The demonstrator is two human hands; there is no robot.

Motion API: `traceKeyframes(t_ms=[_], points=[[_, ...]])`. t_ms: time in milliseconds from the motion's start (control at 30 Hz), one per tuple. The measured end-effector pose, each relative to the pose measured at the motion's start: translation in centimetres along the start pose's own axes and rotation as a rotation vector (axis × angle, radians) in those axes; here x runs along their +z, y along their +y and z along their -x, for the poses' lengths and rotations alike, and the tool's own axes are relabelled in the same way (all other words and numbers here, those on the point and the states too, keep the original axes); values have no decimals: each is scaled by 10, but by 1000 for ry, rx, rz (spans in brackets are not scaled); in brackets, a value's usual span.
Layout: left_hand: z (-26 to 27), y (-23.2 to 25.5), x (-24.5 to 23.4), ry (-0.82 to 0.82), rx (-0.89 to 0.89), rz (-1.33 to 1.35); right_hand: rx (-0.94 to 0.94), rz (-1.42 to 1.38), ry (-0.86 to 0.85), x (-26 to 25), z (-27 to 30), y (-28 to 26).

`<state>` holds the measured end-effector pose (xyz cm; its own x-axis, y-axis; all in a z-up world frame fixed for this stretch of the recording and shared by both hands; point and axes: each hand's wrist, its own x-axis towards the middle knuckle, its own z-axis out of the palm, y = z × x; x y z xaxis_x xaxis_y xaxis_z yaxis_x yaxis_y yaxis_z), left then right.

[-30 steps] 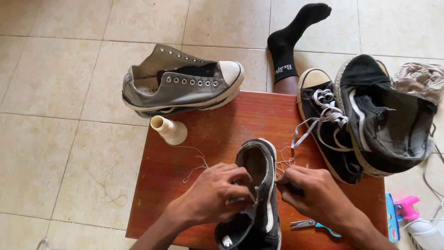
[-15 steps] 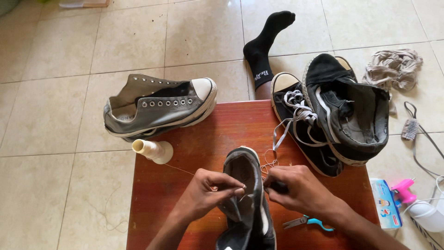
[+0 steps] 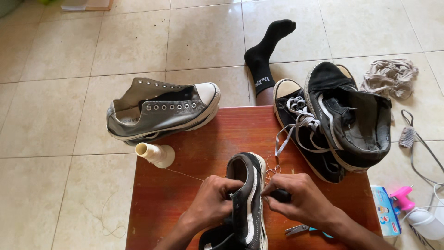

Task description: The person sews the side of a black sneaker by hand using a needle and white thread while sitting on the floor.

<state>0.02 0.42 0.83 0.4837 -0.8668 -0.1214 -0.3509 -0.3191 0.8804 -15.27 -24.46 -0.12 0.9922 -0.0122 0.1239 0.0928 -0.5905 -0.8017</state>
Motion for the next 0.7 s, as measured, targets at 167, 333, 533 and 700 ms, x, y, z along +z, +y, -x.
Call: traceKeyframes(t_ms=[167,333,533,700], points=[[-1,5,-1,31,-32,100,-19,45,29,5,6,1],[0,1,4,35,-16,16,-3,129,52,12,12,4],[-2,-1,-3,-85,83,-88,-23,213,61,14,17,2],[-5,0,-13,-134,62,-1,-14,357,6,14,20,0]])
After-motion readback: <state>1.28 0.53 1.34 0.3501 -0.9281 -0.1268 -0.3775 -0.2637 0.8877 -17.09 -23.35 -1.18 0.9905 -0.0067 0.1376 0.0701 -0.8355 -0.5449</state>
